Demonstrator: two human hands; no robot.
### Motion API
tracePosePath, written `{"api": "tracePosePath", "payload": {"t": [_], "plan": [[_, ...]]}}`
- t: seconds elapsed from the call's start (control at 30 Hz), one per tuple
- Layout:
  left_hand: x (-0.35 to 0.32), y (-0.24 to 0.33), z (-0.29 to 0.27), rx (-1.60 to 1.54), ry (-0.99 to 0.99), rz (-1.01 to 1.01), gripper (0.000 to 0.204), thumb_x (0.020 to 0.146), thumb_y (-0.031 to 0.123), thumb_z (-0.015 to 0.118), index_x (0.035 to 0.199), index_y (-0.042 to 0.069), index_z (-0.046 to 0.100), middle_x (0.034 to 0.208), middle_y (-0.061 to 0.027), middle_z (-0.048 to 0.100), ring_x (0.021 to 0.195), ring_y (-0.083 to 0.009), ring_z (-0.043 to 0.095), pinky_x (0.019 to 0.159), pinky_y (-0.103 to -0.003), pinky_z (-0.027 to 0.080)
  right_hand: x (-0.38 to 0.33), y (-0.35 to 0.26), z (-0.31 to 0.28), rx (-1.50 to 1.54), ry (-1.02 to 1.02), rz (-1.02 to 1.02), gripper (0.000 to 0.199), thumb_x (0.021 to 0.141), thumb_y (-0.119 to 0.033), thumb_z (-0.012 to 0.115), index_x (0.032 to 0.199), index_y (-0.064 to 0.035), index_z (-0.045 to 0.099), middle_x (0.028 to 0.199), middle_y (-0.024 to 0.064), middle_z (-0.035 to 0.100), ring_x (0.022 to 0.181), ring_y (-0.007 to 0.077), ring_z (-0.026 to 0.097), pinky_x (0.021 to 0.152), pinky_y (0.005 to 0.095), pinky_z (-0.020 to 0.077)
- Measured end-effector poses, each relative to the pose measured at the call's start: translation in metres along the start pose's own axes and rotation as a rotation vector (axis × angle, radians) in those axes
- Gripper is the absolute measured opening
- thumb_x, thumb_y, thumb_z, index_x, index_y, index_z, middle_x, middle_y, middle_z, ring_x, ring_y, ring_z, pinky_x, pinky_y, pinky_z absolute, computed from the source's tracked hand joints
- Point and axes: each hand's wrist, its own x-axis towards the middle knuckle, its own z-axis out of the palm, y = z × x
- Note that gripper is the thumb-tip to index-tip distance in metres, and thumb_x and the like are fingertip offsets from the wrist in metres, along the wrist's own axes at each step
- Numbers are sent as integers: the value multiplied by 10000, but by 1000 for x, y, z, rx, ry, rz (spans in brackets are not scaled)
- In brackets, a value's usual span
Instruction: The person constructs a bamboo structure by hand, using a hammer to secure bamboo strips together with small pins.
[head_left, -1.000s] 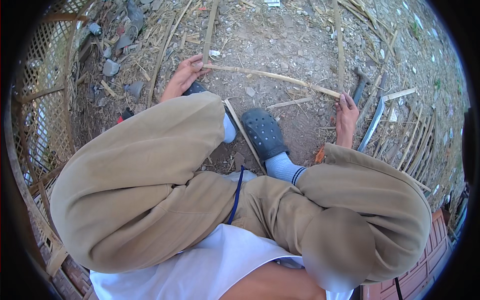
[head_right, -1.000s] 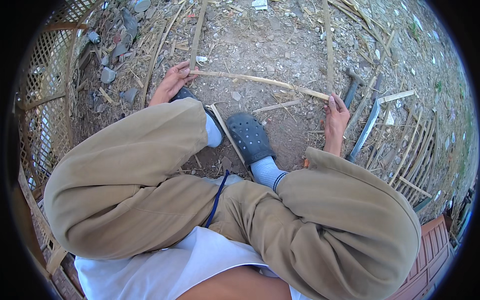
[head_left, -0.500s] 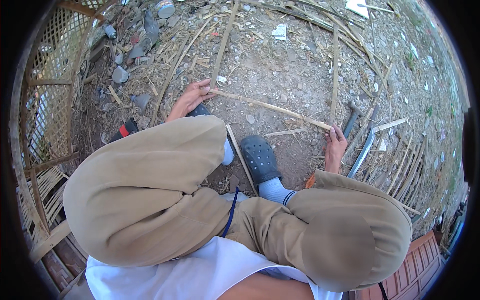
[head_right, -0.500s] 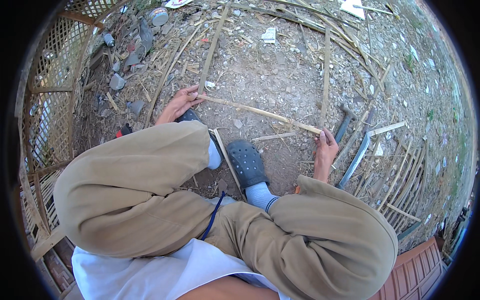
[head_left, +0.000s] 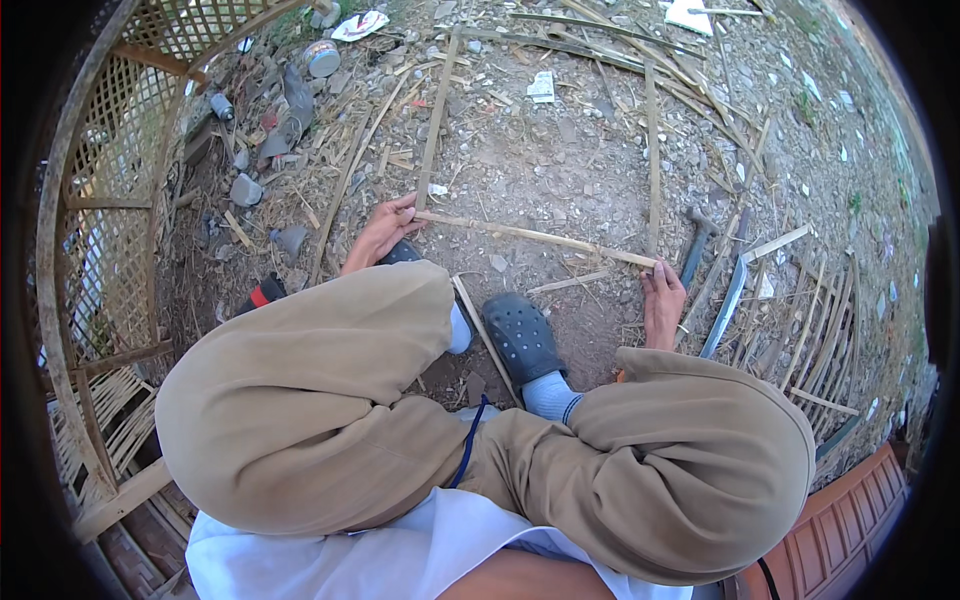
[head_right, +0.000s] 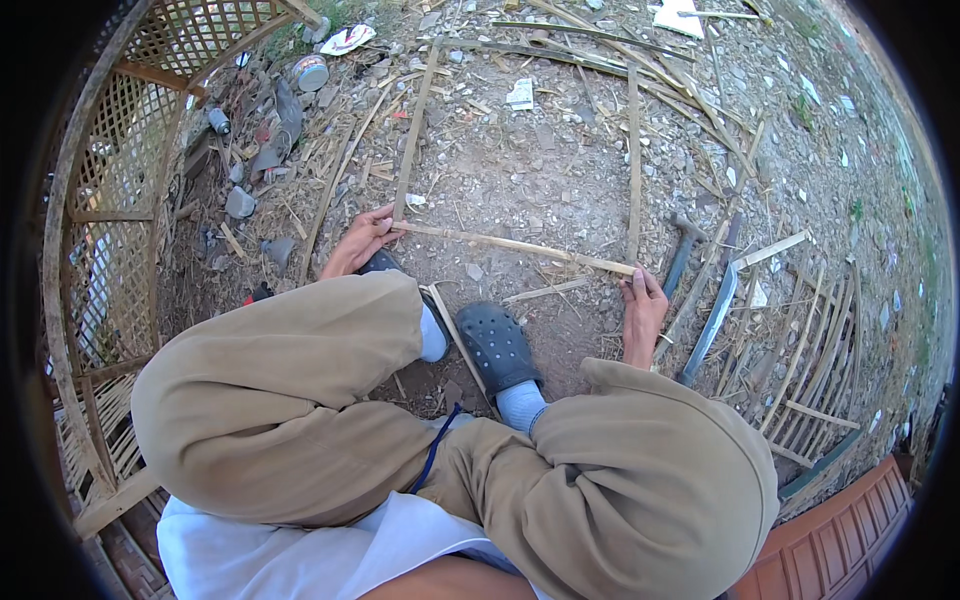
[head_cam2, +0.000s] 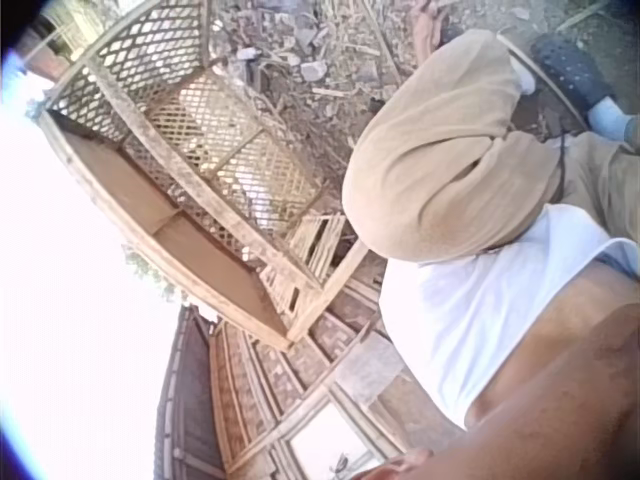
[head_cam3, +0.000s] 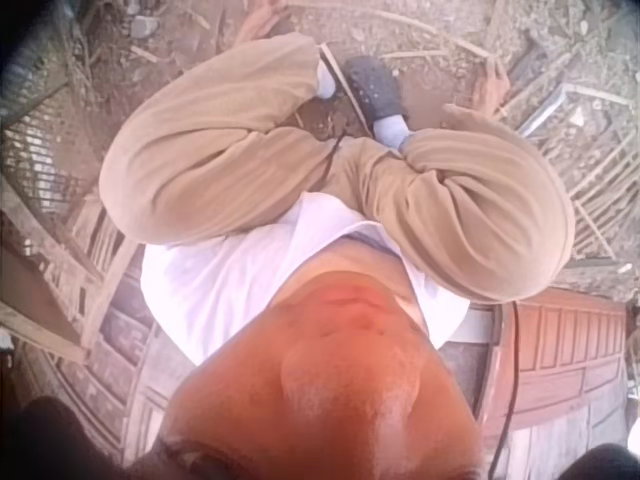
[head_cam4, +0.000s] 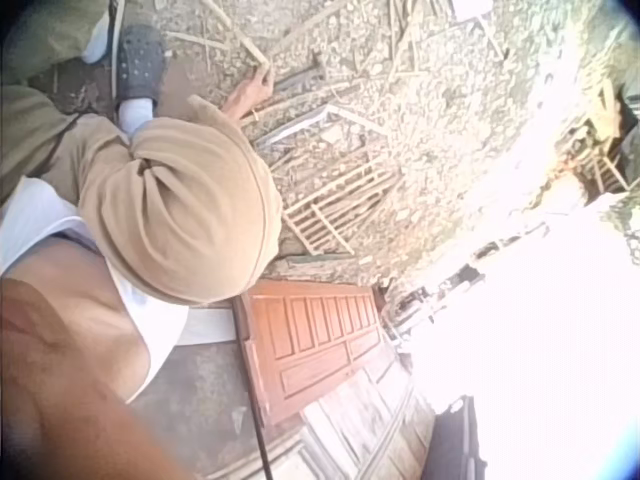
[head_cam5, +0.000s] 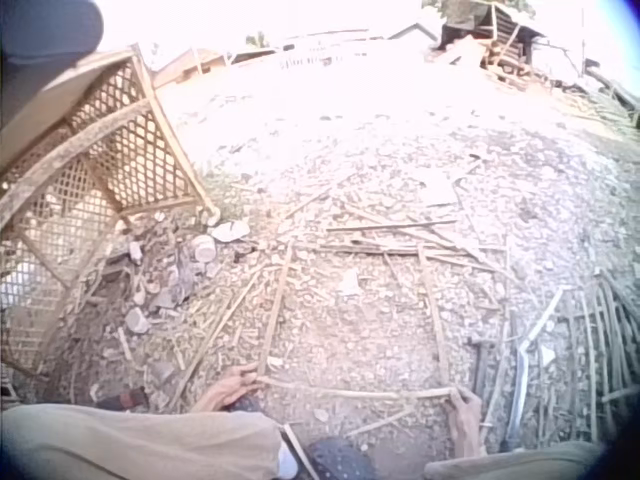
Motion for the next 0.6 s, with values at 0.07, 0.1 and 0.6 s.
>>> {"api": "tracePosePath", "payload": {"t": [0.07,0.1,0.6], "plan": [[0,-3,3,-11,52,18,524,1056,-72,516,1574,-54,441,1476,-174,595,1292,-282,649,1089,-393,562,1,0,1,-18,3,-5,355,1034,-120,719,1314,94,678,1188,125,718,982,164,693,846,311,626],[4,-4,4,-15,55,20,524,1056,-72,516,1574,-54,441,1476,-174,595,1292,-282,649,1089,-393,562,3,0,2,-37,-2,-7,354,1033,-119,720,1309,98,677,1185,130,719,984,167,696,845,311,627],[21,32,-15,213,-58,-23,343,903,-31,778,1216,-24,637,1088,-108,704,1074,-222,733,942,-328,614,9,-12,5,-232,72,-77,315,1021,-85,725,1286,79,679,1175,147,720,938,178,721,778,289,638]]}}
